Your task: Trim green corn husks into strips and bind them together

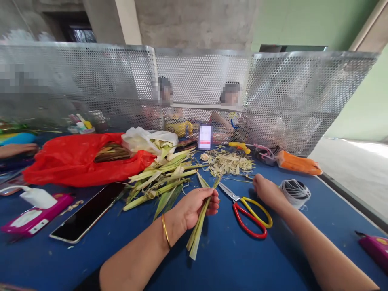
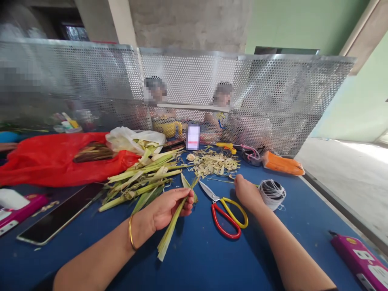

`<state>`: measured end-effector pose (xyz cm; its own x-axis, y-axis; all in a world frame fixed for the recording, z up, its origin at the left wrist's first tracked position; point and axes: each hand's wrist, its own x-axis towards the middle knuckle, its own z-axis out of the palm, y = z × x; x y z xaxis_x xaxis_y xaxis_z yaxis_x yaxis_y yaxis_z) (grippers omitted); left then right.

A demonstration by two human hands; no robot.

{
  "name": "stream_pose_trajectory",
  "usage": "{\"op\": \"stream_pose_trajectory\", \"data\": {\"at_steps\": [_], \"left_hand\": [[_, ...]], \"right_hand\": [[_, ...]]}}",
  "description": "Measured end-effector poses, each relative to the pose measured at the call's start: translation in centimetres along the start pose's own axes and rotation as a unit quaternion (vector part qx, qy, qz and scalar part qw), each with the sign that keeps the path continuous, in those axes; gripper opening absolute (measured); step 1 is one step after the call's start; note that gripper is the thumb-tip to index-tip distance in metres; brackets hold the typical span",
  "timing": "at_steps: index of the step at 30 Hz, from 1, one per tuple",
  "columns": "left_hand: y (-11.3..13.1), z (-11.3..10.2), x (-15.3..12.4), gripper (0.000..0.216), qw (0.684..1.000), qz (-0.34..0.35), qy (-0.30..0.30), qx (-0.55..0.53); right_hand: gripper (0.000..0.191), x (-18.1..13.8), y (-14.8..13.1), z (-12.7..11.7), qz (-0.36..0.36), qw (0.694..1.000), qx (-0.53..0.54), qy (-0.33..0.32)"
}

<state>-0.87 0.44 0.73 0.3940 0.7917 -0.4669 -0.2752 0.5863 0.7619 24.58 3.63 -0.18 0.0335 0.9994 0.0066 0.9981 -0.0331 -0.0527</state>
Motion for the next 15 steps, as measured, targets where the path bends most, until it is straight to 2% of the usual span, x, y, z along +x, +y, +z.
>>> {"op": "stream_pose_trajectory", "data": {"at_steps": [5, 12, 15], "left_hand": [[0.0, -0.2, -0.1, 0.018, 1.000, 0.012, -0.015, 0.005], [0.4, -0.4, 0.1, 0.018, 0.999, 0.020, 0.019, 0.045], [0.3, -0.6, 0.5, 0.015, 0.998, -0.007, 0.001, 0.058]], "right_hand": [[0.016, -0.7, -1.1, -0.7, -0.040, 0.998, -0.015, 0.035], [0.018, -3.5, -4.7, -1.8, -0.196, 0.978, -0.020, 0.075], [0.020, -5.3, -6.5, -1.5, -0.263, 0.962, -0.012, 0.073]]}}
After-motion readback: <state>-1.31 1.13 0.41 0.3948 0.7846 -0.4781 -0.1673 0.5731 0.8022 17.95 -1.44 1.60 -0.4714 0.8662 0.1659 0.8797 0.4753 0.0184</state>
